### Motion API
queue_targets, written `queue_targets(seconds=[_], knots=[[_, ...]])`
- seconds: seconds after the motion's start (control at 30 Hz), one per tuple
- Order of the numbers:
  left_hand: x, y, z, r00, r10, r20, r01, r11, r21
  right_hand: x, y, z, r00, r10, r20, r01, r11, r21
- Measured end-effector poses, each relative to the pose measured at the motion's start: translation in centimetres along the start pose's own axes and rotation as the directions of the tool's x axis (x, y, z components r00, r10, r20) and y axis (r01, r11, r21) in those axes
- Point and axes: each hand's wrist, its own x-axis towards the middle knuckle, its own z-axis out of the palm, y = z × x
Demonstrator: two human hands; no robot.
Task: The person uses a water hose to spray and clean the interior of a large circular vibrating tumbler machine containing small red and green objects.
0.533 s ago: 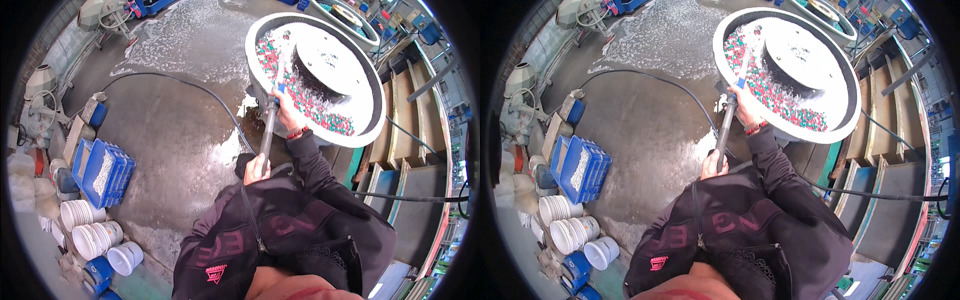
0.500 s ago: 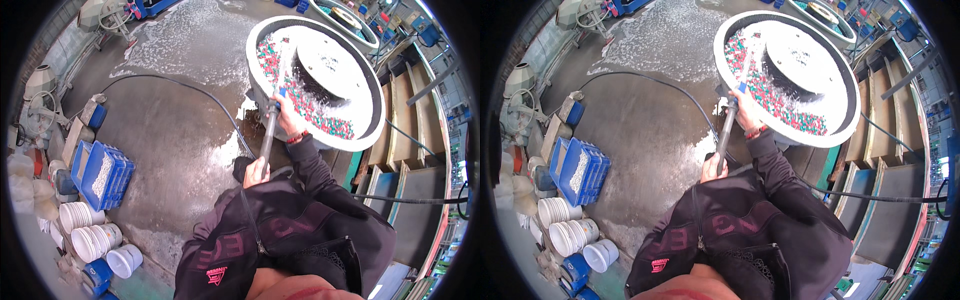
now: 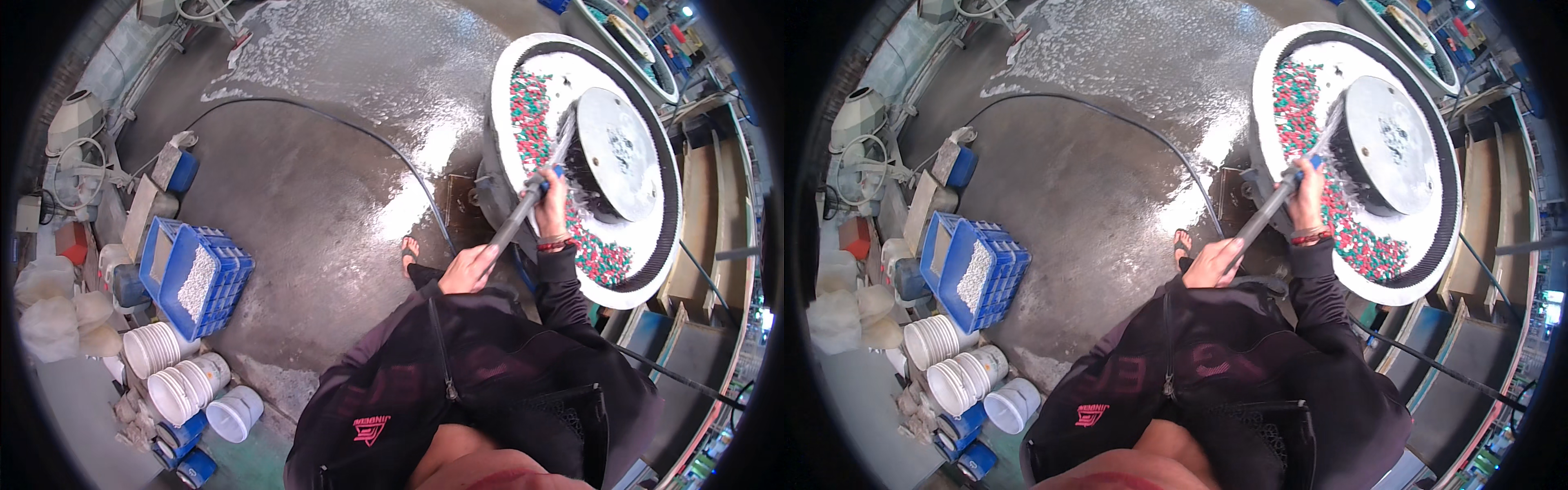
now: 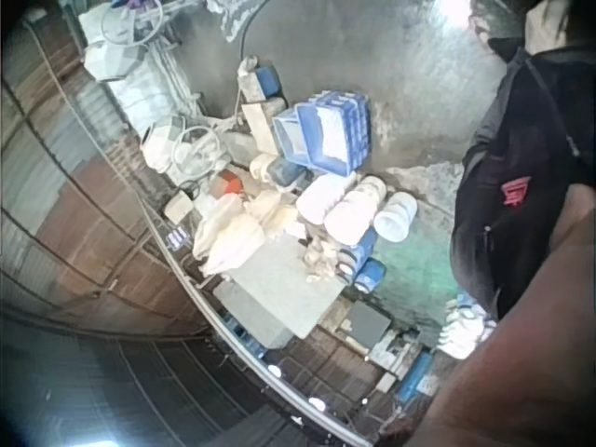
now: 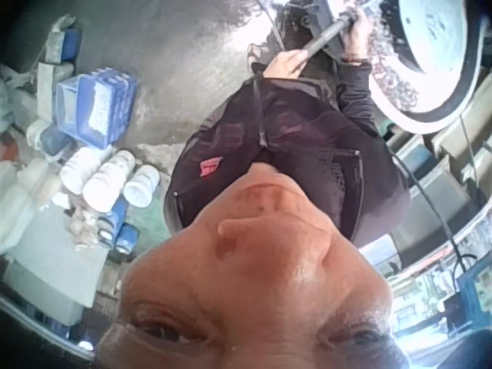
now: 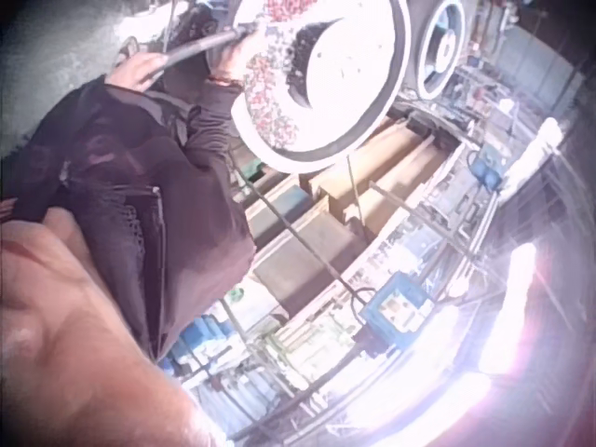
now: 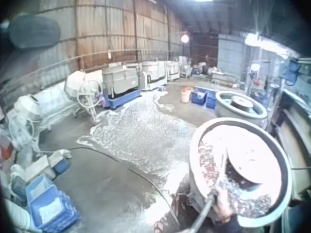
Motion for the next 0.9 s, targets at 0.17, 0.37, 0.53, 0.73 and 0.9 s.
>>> queue_targets(seconds=[0.17,0.37,0.53,0.73,0.9], knots=[[4.3,2.5,-3.5,0.988,-0.138,0.066,0.151,0.955,-0.254,4.4,-1.2,3.4,0.999,-0.024,-0.028,0.024,1.0,-0.017],[7.1,3.7,-7.3,0.969,-0.2,0.144,0.234,0.93,-0.283,8.9,0.3,4.6,0.997,0.073,-0.007,-0.073,0.997,0.012],[8.4,6.1,-12.7,0.946,-0.202,0.252,0.274,0.916,-0.294,7.6,-0.5,10.3,0.993,-0.085,-0.086,0.084,0.996,-0.011],[10.1,9.0,-19.1,0.931,-0.168,0.325,0.265,0.922,-0.282,8.7,0.5,16.0,0.988,-0.054,-0.146,0.075,0.987,0.14],[11.1,11.6,-22.9,0.905,-0.262,0.335,0.357,0.896,-0.264,10.1,0.8,20.8,0.975,-0.122,-0.185,0.15,0.978,0.147]])
